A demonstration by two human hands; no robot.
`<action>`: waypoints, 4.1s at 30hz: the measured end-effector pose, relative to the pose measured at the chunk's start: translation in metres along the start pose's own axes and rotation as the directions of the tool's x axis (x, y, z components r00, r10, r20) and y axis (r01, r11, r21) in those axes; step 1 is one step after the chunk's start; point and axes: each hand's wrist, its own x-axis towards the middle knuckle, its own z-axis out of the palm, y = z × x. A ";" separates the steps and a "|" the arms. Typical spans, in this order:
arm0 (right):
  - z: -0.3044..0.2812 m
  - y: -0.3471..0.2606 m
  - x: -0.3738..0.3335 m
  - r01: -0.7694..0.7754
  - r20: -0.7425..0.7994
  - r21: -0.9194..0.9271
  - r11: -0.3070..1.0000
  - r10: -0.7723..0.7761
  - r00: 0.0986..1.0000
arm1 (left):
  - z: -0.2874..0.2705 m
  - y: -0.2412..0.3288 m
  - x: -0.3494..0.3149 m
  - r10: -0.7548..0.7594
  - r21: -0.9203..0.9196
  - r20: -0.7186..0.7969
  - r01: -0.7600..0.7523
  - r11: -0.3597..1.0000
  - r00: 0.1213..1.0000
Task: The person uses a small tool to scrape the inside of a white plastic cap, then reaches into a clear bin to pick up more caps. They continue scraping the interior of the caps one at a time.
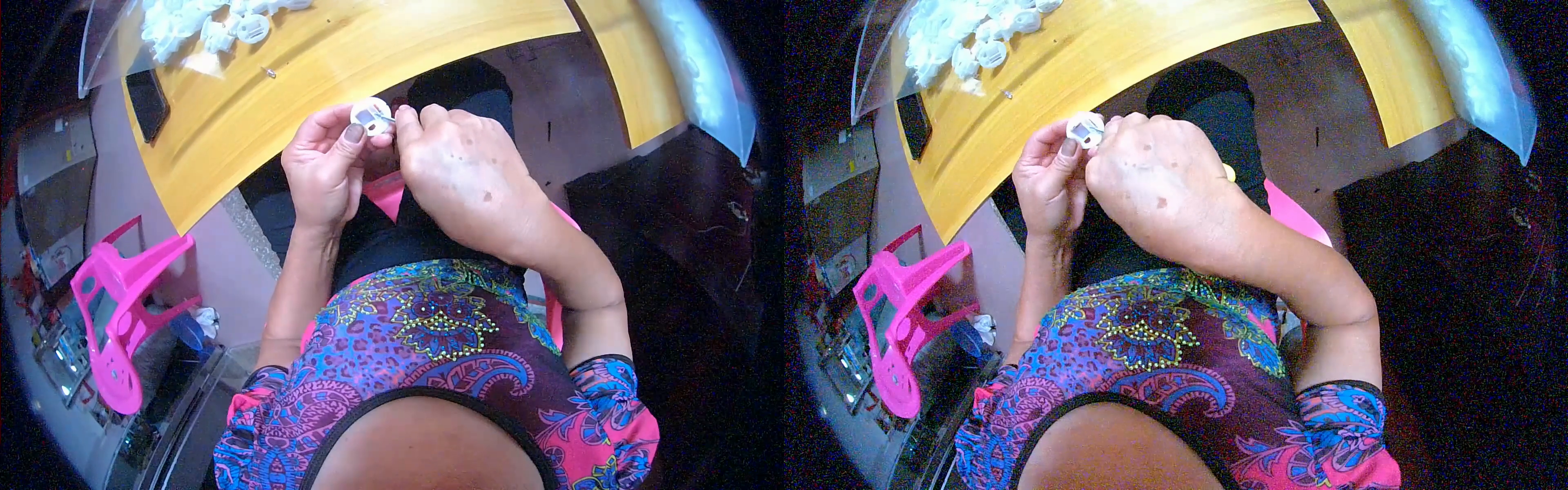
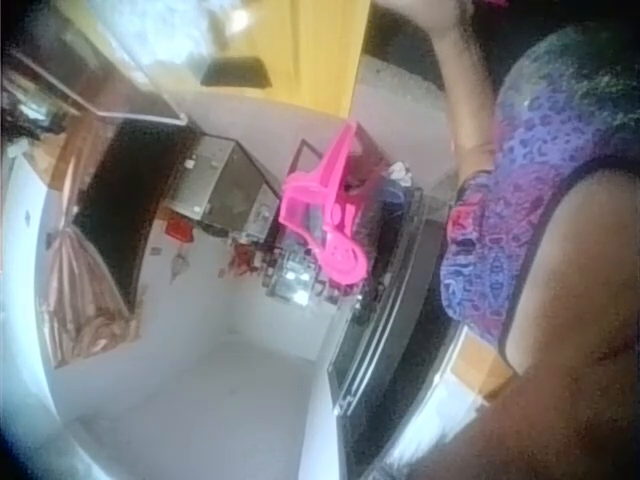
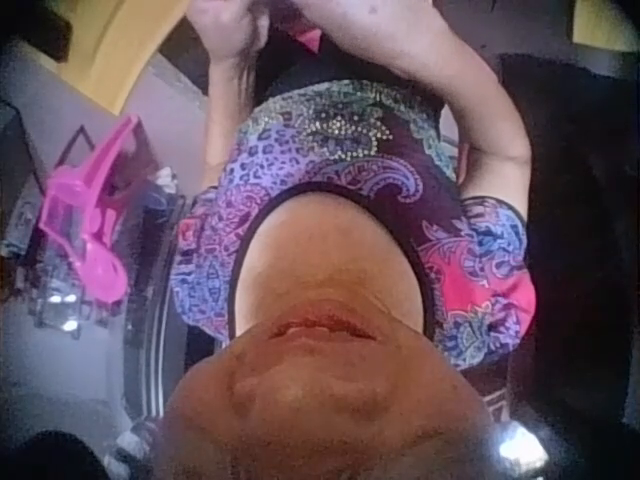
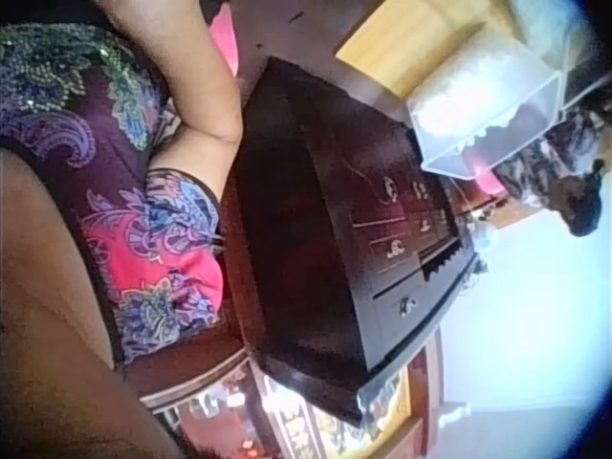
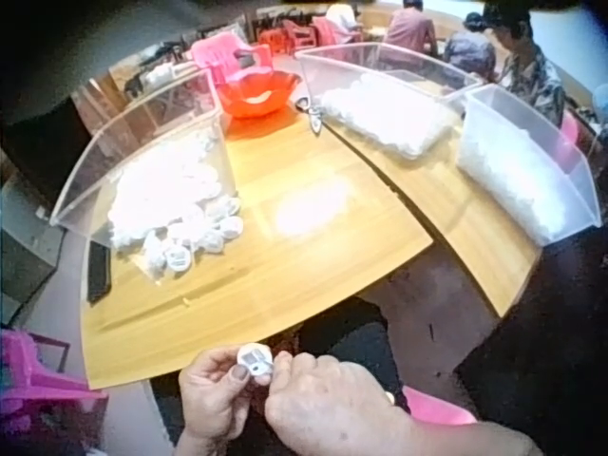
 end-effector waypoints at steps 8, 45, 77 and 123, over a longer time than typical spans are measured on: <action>-0.018 -0.007 -0.006 -0.086 0.067 -0.006 0.996 0.087 0.994 | -0.006 0.006 0.002 -0.135 -0.121 0.014 0.135 0.983 0.991; 0.007 -0.015 -0.006 -0.034 -0.076 -0.192 0.981 0.020 0.997 | 0.008 0.003 -0.004 0.056 0.093 -0.005 -0.055 0.994 0.998; -0.014 -0.005 -0.005 0.000 0.107 -0.059 0.998 0.007 0.994 | 0.001 -0.003 -0.001 -0.060 -0.049 0.014 0.061 0.997 0.998; -0.010 -0.011 -0.006 0.034 0.096 -0.217 0.976 -0.013 0.995 | 0.001 -0.001 -0.005 0.008 -0.078 0.071 -0.002 0.997 0.997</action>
